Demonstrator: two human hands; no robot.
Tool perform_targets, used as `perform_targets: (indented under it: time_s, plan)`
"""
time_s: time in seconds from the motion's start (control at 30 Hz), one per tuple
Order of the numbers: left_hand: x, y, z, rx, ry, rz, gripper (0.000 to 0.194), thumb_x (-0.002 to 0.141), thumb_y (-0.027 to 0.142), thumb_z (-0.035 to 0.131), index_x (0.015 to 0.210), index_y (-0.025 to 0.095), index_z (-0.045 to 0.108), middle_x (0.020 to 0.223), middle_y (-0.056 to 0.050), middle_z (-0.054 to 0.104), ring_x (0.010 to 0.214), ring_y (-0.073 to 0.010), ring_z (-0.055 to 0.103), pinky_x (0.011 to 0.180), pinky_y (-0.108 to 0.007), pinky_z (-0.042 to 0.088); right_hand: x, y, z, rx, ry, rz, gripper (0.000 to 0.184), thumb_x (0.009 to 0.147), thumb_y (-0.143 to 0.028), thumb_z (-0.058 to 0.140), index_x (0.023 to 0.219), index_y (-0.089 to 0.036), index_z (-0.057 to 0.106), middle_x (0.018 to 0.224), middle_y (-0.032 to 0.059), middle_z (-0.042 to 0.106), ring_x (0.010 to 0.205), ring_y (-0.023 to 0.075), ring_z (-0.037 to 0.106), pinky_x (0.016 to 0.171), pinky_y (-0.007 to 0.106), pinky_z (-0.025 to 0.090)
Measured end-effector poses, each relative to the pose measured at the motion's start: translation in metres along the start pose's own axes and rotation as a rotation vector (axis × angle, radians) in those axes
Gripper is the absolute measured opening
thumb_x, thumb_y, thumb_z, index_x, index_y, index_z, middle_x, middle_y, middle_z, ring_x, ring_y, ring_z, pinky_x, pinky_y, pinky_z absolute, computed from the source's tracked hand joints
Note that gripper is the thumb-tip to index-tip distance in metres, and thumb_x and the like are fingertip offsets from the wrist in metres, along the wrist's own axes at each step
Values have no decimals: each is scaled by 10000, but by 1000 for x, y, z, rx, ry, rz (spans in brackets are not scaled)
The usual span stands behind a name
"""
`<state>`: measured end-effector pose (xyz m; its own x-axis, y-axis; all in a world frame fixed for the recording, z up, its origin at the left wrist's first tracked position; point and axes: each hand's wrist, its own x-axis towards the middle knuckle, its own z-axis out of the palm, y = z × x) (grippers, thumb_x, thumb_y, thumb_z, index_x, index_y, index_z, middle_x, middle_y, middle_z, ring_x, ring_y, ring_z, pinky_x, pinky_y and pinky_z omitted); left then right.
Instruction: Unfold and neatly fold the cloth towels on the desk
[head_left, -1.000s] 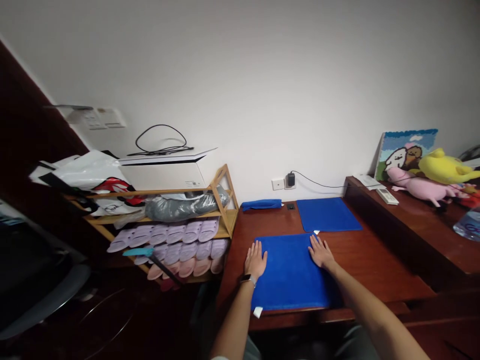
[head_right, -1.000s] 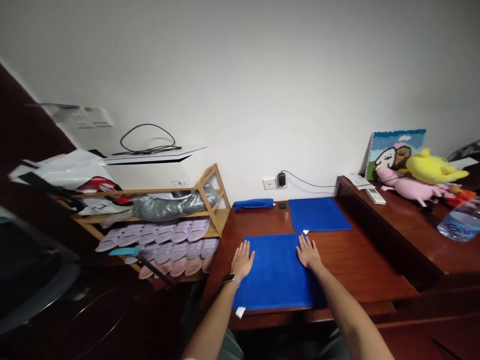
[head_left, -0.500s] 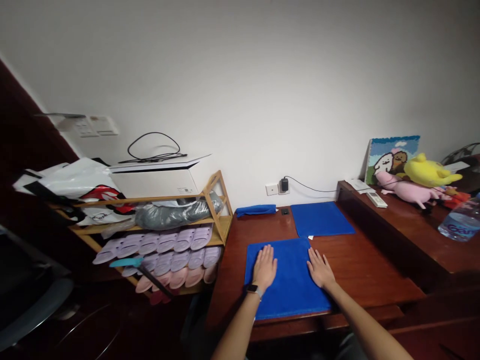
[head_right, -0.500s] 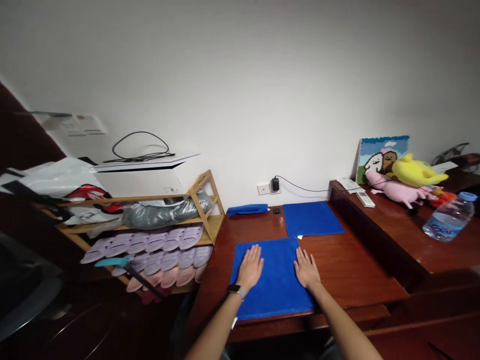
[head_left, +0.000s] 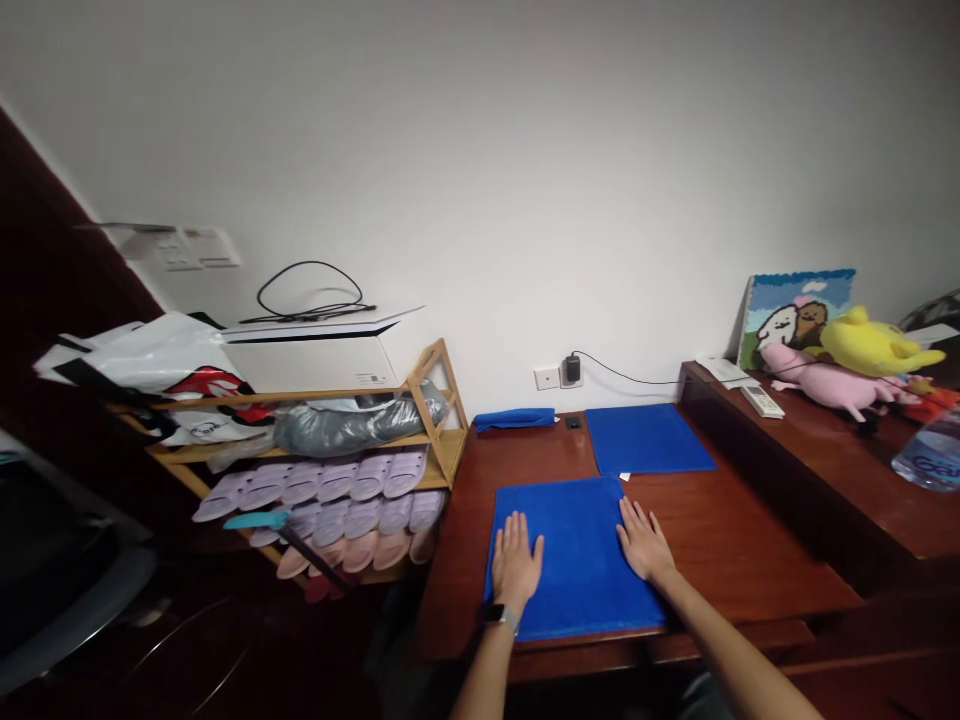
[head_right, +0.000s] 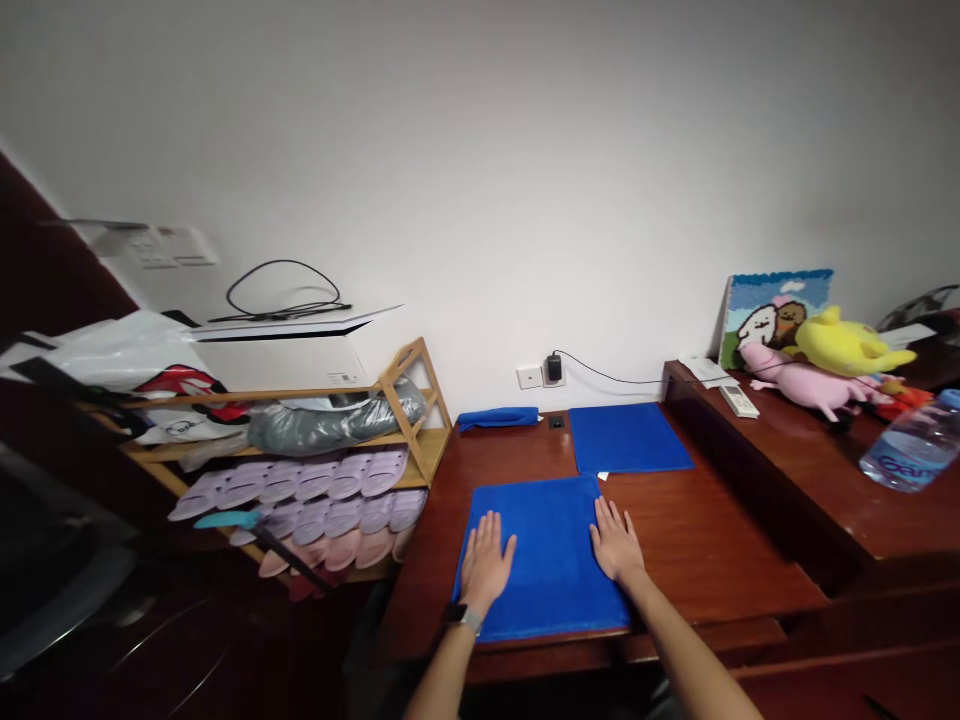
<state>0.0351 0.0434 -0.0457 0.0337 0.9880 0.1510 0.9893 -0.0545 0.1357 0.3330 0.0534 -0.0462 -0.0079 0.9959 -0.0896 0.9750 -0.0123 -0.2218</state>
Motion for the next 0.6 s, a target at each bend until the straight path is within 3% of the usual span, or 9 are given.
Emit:
perform_targets:
  time_s: [0.07, 0.13, 0.33, 0.47, 0.6]
  plan:
    - [-8, -28, -2, 31, 40, -46, 714, 1068, 520, 254, 1666, 134, 304, 1703, -141, 332, 1596, -294, 289, 1303, -517, 255, 1, -1, -1, -9, 0, 2, 700, 1067, -480, 114, 1701, -184, 149, 1768, 2, 156, 1639, 202, 121, 1328, 450, 74]
    - [-14, -38, -2, 38, 56, -54, 708, 1071, 509, 258, 1667, 131, 301, 1700, -144, 339, 1592, -290, 300, 1299, -503, 267, -1, -3, -4, -14, -17, 15, 698, 1066, -472, 127, 1701, -185, 156, 1768, 10, 159, 1638, 213, 131, 1326, 464, 88]
    - [-14, -28, 0, 9, 83, -57, 710, 1073, 483, 259, 1668, 97, 283, 1692, -174, 346, 1590, -315, 300, 1295, -523, 283, -23, -13, -4, 3, 40, 25, 706, 1066, -481, 103, 1701, -175, 152, 1766, 7, 155, 1640, 229, 125, 1323, 477, 119]
    - [-14, -36, -1, 18, 80, -52, 706, 1068, 472, 280, 1662, 90, 297, 1690, -171, 350, 1588, -319, 304, 1295, -527, 285, -37, -17, 3, 0, 23, 23, 710, 1066, -490, 131, 1695, -167, 195, 1754, 18, 209, 1634, 237, 158, 1327, 480, 102]
    - [-15, -23, -9, 18, 147, 40, 630, 1070, 367, 291, 1646, 120, 354, 1671, -145, 407, 1579, -301, 329, 1303, -533, 276, -39, -18, 3, 10, 41, 18, 709, 1067, -491, 137, 1694, -166, 193, 1753, 12, 200, 1635, 237, 153, 1329, 483, 96]
